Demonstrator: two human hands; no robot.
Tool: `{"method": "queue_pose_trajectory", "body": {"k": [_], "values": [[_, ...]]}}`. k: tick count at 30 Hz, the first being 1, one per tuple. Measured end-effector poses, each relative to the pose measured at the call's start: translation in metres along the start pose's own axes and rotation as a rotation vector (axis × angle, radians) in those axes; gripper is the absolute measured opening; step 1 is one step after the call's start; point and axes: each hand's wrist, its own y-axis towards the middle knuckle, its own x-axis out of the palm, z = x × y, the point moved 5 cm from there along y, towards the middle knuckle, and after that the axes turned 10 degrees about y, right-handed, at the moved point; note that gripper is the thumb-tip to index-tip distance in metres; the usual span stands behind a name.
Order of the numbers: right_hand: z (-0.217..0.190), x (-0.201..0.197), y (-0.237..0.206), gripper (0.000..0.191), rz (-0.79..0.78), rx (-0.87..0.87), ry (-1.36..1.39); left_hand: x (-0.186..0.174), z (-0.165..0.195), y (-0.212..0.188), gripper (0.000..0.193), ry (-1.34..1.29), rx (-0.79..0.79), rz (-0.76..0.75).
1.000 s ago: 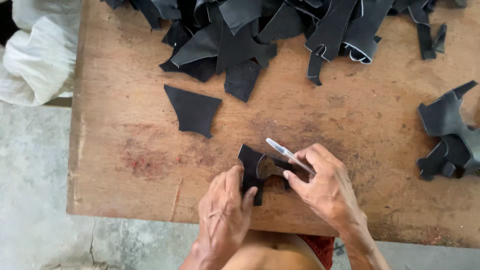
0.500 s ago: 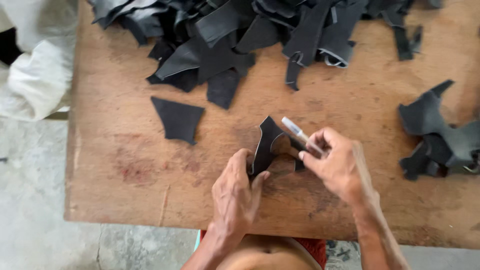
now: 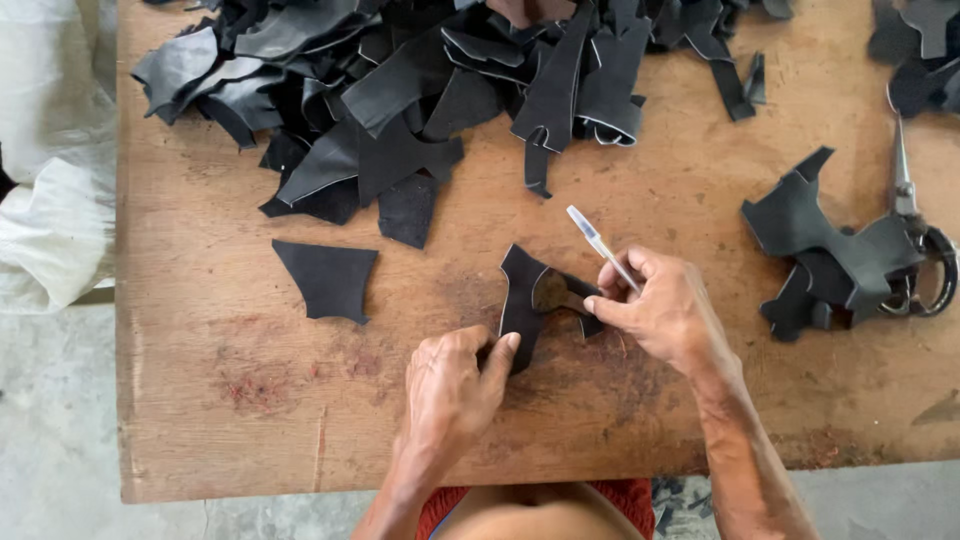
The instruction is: The person sits at a wooden workbench covered with cut black leather pieces. They pick up a piece, place a small metal template on it, trace around the template with a pen, then toss the marked piece onto a pile and reach for the next piece, repeating this cycle.
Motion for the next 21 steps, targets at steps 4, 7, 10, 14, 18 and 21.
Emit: {"method": "queue_pose_trajectory", "body": {"k": [4,7,10,14,18,21], "values": [[0.002,0.002,0.001,0.023,-0.019,-0.032,0.060,-0.003,0.013,-0.006,0.032,-0.074,0.212,0.206],[0.005,0.003,0.002,0.024,-0.014,0.008,0.054,0.013,-0.003,0.003,0.034,-0.031,-0.059,-0.091],[0.003,0.001,0.002,0.023,-0.019,0.024,0.047,0.018,-0.011,0.008,0.036,0.237,-0.144,-0.197],[-0.002,0.002,0.002,0.021,-0.029,0.003,0.039,-0.003,-0.009,0.009,0.038,0.207,0.215,0.100],[0.005,0.005,0.004,0.021,-0.030,0.031,0.088,0.001,-0.005,0.011,0.054,0.264,0.596,0.186],[0.013,0.006,0.007,0.023,-0.020,-0.004,0.040,0.006,-0.010,0.018,0.055,0.232,0.605,0.077]]}}
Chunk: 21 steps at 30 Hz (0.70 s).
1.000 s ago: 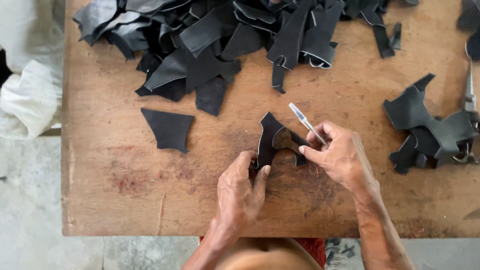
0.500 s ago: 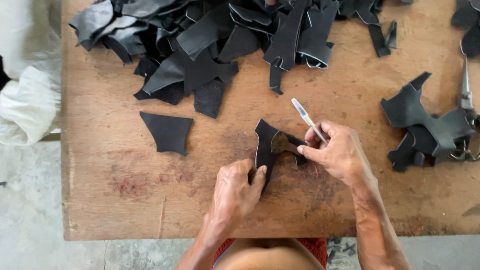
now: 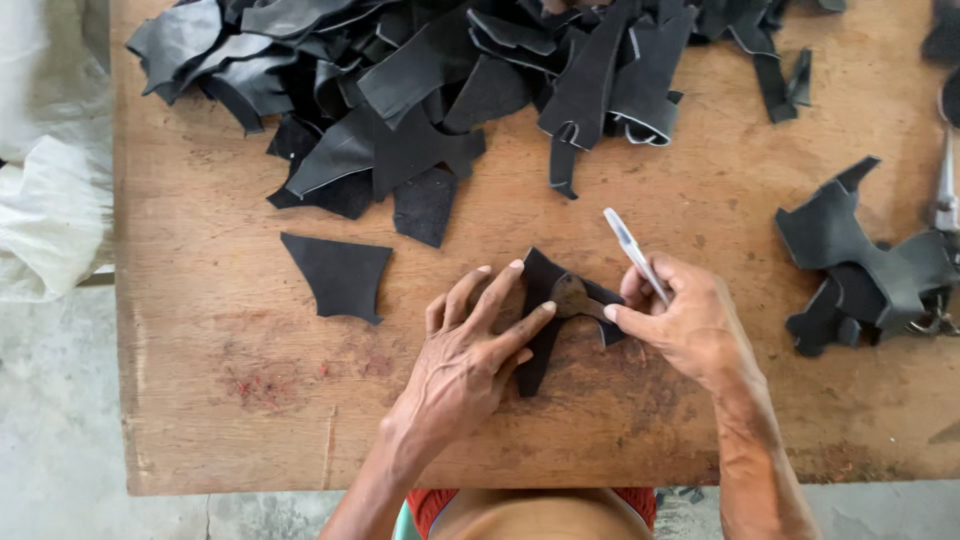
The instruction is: The person sits at a wooden workbench covered with cut black leather pieces. They pick up a piece, place a small metal template on it, trace around the template with a pen, then toss the marked piece onto a pile and reach for the next piece, repeating this cycle.
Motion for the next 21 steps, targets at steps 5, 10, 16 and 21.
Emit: {"method": "queue_pose_trajectory", "body": {"k": [5,10,16,21], "values": [[0.007,0.002,-0.004,0.033,0.021,-0.201,0.155,-0.006,-0.011,0.011,0.049,-0.132,-0.047,-0.106],[0.005,0.003,-0.004,0.028,-0.013,-0.325,0.161,-0.014,-0.015,0.016,0.051,-0.183,-0.043,-0.118],[0.005,0.004,-0.002,0.026,-0.039,-0.353,0.150,-0.014,-0.015,0.013,0.051,-0.169,-0.028,-0.089],[0.001,0.005,-0.005,0.034,-0.076,-0.306,0.136,-0.014,-0.015,0.013,0.053,-0.191,-0.038,-0.093]]}}
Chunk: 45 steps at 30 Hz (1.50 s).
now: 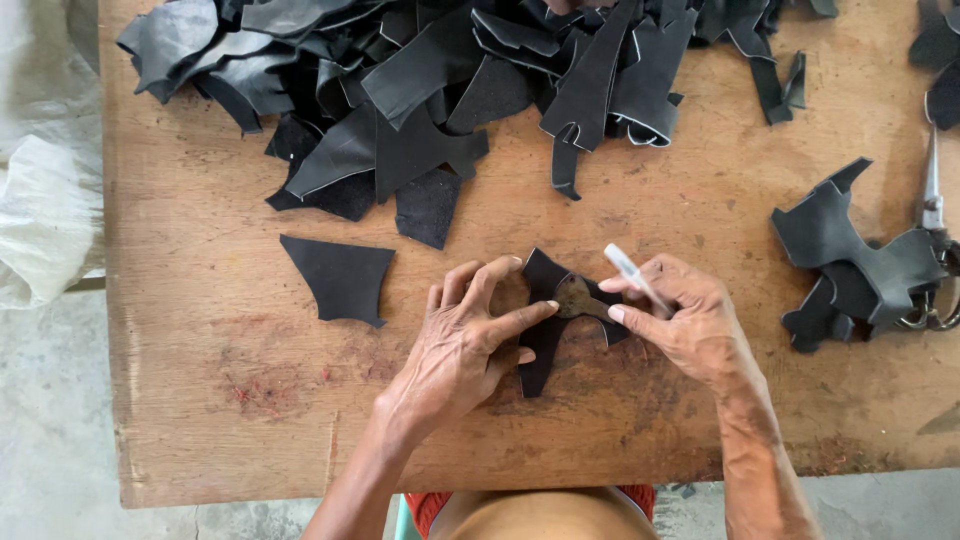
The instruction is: The person sits at a wooden workbench covered with cut black leather pieces. They pick up a piece, place a small metal template on it, trace around the template with a pen, then toss the marked piece onto a pile and reach for the next piece, repeating this cycle.
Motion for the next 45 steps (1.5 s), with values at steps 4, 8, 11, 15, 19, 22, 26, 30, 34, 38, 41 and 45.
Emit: {"method": "queue_pose_trajectory", "body": {"k": [4,8,11,15,19,22,26,30,34,38,41,45], "values": [[-0.013,0.005,-0.004,0.035,-0.038,-0.009,-0.153,-0.001,0.000,0.000,0.053,-0.005,0.003,0.018],[-0.020,0.008,-0.003,0.034,-0.056,0.046,-0.285,0.001,0.000,0.000,0.053,-0.001,-0.001,0.020],[-0.021,0.008,-0.001,0.036,-0.085,0.077,-0.252,0.001,-0.001,-0.001,0.053,0.000,-0.005,0.023],[-0.014,0.005,0.003,0.028,-0.116,0.123,-0.158,0.002,-0.001,-0.001,0.052,0.010,0.000,0.019],[-0.009,0.003,0.005,0.023,-0.130,0.114,-0.099,0.003,-0.001,-0.003,0.050,0.020,0.016,0.040],[-0.019,0.004,0.004,0.022,-0.156,-0.114,-0.091,0.005,-0.001,-0.003,0.050,0.023,0.019,0.022],[-0.011,0.002,0.003,0.017,-0.131,0.078,-0.035,0.006,-0.001,-0.004,0.048,0.055,0.040,0.017],[-0.014,0.001,0.004,0.018,-0.150,0.020,-0.055,0.006,0.000,-0.004,0.047,0.066,0.058,0.021],[-0.013,0.001,0.005,0.026,-0.157,0.024,-0.090,0.006,0.000,-0.006,0.047,0.062,0.068,0.028],[-0.011,0.001,0.005,0.026,-0.154,0.014,-0.050,0.006,0.001,-0.005,0.045,0.070,0.063,0.025],[-0.008,0.000,0.005,0.028,-0.151,0.046,-0.039,0.006,0.001,-0.005,0.046,0.073,0.065,0.029],[-0.007,0.000,0.005,0.025,-0.146,0.060,-0.030,0.005,0.002,-0.006,0.046,0.072,0.061,0.036]]}}
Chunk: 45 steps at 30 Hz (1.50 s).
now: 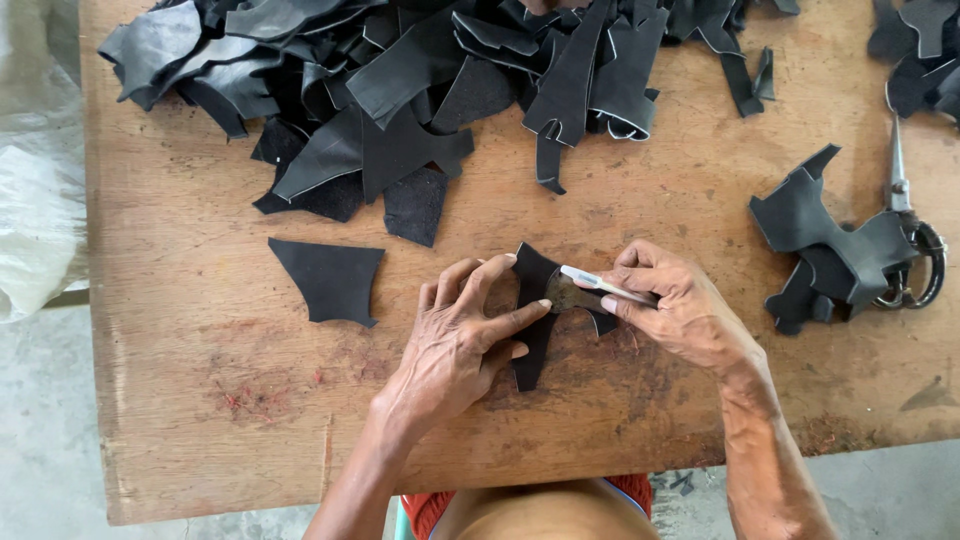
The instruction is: The person sits at a wooden workbench covered with cut black leather pieces. They pick up a piece, place a small metal template on it, trace around the template with a pen, then toss the marked piece onto a pile and reach for the next piece, repeating this cycle.
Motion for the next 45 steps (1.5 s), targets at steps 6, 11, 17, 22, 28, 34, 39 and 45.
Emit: {"method": "queue_pose_trajectory", "body": {"k": [6,11,17,22,28,34,39,45], "values": [[-0.004,0.000,-0.001,0.028,0.002,-0.020,-0.015,0.002,0.001,0.001,0.047,0.007,-0.010,-0.002],[-0.004,-0.002,-0.003,0.035,-0.011,-0.081,-0.009,0.002,0.002,0.002,0.049,0.007,0.009,-0.005],[-0.005,-0.007,-0.002,0.030,0.087,-0.073,0.063,0.000,0.007,0.004,0.049,0.027,0.002,-0.015],[-0.005,-0.004,-0.004,0.040,0.184,-0.048,-0.003,0.001,0.006,0.004,0.050,0.037,-0.004,-0.014],[-0.006,0.000,-0.006,0.030,0.084,-0.200,-0.059,0.007,0.003,0.002,0.048,0.049,0.029,0.000],[-0.017,0.003,-0.002,0.029,0.082,-0.251,-0.232,0.008,0.000,0.003,0.048,0.054,0.024,0.019],[-0.012,0.004,0.001,0.031,0.071,-0.157,-0.168,0.005,-0.003,0.005,0.050,0.003,0.009,-0.027],[-0.001,0.003,0.000,0.036,0.078,-0.181,-0.163,0.005,-0.007,0.005,0.072,-0.070,-0.034,-0.020]]}}
